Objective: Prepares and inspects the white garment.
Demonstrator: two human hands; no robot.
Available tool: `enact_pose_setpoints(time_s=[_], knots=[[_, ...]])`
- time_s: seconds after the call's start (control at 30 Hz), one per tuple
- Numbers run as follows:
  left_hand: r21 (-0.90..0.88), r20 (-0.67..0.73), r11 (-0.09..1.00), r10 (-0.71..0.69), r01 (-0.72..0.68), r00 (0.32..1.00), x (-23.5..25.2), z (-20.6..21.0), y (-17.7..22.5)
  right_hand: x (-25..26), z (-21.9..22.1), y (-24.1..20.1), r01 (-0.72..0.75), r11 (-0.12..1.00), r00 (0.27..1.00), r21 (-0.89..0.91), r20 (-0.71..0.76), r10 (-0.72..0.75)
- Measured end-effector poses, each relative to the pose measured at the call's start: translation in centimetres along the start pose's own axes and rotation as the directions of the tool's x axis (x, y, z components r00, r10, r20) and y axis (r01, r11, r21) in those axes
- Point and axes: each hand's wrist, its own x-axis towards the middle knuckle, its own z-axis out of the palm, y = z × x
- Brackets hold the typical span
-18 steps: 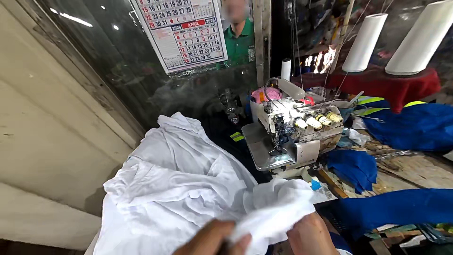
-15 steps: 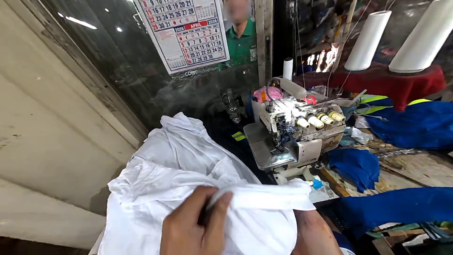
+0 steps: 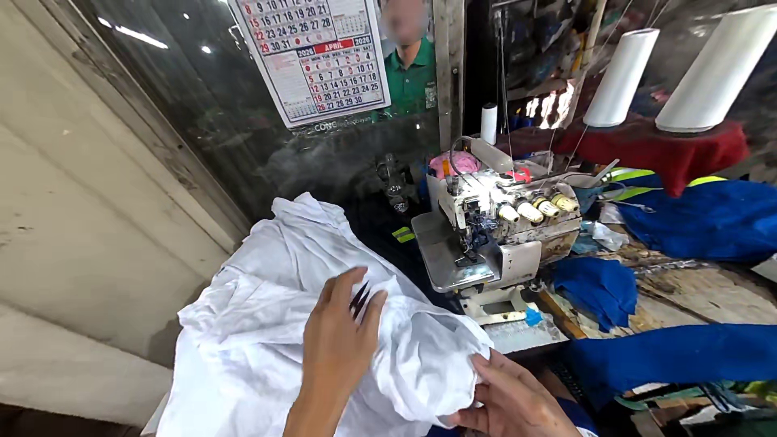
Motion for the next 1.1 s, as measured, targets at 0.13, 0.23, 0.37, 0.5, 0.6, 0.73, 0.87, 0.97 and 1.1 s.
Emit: enact_pose_setpoints(time_s=[0.13, 0.23, 0.37, 0.5, 0.6, 0.73, 0.87, 0.97, 1.1], knots=[[-0.386, 0.011, 0.916, 0.119, -0.105, 0.993, -9.0, -1.5, 2.9, 0.0, -1.0, 0.5, 0.012, 1.0, 1.0, 0.021, 0.0, -0.012], [-0.413, 0.054, 0.91, 0.074, -0.045, 0.996, -12.8, 1.7, 3.7, 0.3, -0.2, 0.8, 0.051, 0.999, 0.997, -0.011, 0.055, -0.051], [-0.458, -0.041, 0.889, -0.009, -0.01, 0.999, -12.6, 2.7, 3.6, 0.1, 0.1, 0.3, 0.152, 0.977, 0.988, -0.149, 0.024, -0.15], [-0.499, 0.017, 0.862, -0.097, 0.093, 0.995, -10.9, 0.2, 4.3, -0.6, -1.2, -0.4, 0.29, 0.851, 0.953, -0.437, 0.055, -0.297], [-0.529, -0.001, 0.847, -0.056, 0.047, 0.998, -9.7, -0.7, 4.2, -0.7, -1.4, -0.4, 0.37, 0.642, 0.889, -0.671, 0.056, -0.454], [-0.571, -0.027, 0.82, -0.041, 0.018, 0.999, -8.9, -1.4, 4.2, 0.6, -1.6, -0.2, 0.461, 0.295, 0.801, -0.837, 0.249, -0.545], [-0.646, 0.011, 0.761, -0.07, 0.061, 0.997, -8.3, -2.1, 3.5, 2.1, -1.2, -0.9, 0.518, 0.133, 0.802, -0.845, 0.426, -0.418], [-0.641, 0.055, 0.765, -0.044, 0.069, 0.998, -8.5, -3.0, 3.4, 2.7, -1.6, -1.5, 0.507, 0.221, 0.85, -0.833, 0.441, -0.288], [-0.616, 0.118, 0.776, -0.077, 0.134, 0.99, -9.3, -2.5, 3.2, 2.6, -1.2, -2.2, 0.422, 0.396, 0.906, -0.816, 0.399, -0.142]])
